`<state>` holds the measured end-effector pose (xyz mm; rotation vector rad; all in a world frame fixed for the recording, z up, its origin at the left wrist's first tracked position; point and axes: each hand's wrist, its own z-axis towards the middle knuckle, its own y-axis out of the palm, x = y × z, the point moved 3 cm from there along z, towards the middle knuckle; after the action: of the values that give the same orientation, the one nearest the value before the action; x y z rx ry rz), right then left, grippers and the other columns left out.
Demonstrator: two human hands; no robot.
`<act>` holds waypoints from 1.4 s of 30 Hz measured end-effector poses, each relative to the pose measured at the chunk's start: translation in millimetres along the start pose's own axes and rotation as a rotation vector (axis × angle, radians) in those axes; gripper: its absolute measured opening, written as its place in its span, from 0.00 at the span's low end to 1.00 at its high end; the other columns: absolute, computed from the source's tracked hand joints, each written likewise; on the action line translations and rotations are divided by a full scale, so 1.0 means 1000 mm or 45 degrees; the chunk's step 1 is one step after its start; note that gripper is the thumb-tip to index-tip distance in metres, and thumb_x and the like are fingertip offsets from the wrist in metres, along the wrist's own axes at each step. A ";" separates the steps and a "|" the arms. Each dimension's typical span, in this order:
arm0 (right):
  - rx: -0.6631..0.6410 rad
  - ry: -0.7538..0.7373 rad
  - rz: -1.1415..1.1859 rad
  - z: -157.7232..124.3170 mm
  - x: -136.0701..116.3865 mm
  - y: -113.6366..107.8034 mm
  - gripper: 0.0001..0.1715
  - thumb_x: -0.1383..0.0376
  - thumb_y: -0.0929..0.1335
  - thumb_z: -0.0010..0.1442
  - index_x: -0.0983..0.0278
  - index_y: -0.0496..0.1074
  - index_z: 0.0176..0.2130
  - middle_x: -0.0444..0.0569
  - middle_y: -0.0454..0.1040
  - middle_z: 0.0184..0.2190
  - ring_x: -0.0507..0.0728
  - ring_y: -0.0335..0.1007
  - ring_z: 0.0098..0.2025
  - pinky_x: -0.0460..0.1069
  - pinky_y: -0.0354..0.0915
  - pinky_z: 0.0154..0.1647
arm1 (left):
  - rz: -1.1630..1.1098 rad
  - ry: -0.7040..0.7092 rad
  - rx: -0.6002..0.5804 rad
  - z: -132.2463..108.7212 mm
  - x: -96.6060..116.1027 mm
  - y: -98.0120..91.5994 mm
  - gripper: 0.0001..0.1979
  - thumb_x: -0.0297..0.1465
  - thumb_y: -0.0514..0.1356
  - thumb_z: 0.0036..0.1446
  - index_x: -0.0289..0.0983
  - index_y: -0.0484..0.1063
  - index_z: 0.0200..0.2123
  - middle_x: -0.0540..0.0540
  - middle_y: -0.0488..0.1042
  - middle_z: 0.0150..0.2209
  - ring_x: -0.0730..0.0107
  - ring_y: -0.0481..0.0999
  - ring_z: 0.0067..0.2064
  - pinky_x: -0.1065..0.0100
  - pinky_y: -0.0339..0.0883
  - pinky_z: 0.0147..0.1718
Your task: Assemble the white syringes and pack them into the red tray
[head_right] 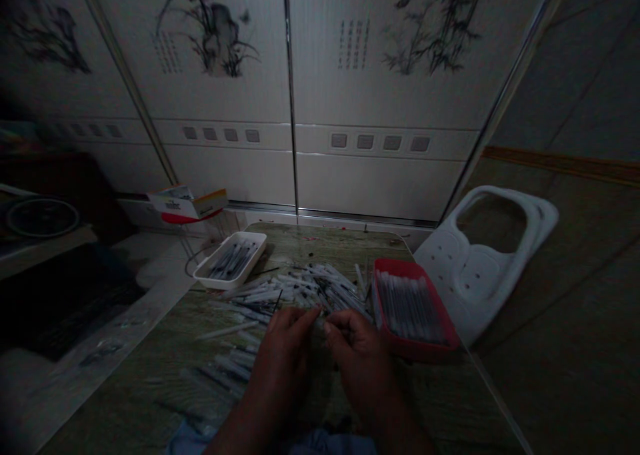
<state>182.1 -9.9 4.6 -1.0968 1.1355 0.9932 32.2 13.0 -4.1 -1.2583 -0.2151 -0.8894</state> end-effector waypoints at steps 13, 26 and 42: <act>-0.079 0.066 0.030 0.000 0.004 0.002 0.16 0.56 0.70 0.61 0.63 0.75 0.44 0.49 0.78 0.37 0.57 0.74 0.37 0.49 0.67 0.35 | -0.012 -0.030 -0.026 0.000 0.003 -0.004 0.27 0.21 0.54 0.59 0.42 0.71 0.61 0.41 0.73 0.49 0.56 0.68 0.52 0.57 0.65 0.50; -0.013 -0.200 -0.389 -0.001 -0.003 -0.004 0.24 0.49 0.63 0.68 0.60 0.65 0.26 0.41 0.66 0.22 0.55 0.64 0.27 0.48 0.58 0.28 | -0.050 0.054 -0.016 -0.001 0.006 -0.004 0.28 0.20 0.54 0.59 0.44 0.71 0.60 0.41 0.74 0.48 0.55 0.68 0.51 0.56 0.65 0.48; -0.034 -0.164 -0.436 -0.005 -0.007 -0.006 0.22 0.51 0.59 0.71 0.59 0.68 0.31 0.44 0.70 0.26 0.57 0.67 0.30 0.50 0.59 0.31 | -0.063 0.071 -0.006 -0.001 0.007 -0.001 0.27 0.20 0.55 0.58 0.44 0.72 0.59 0.41 0.74 0.47 0.55 0.69 0.50 0.57 0.66 0.48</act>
<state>186.3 -16.4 12.1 -1.1836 0.7991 0.7977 36.0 8.5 0.8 -1.2354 -0.2006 -0.9669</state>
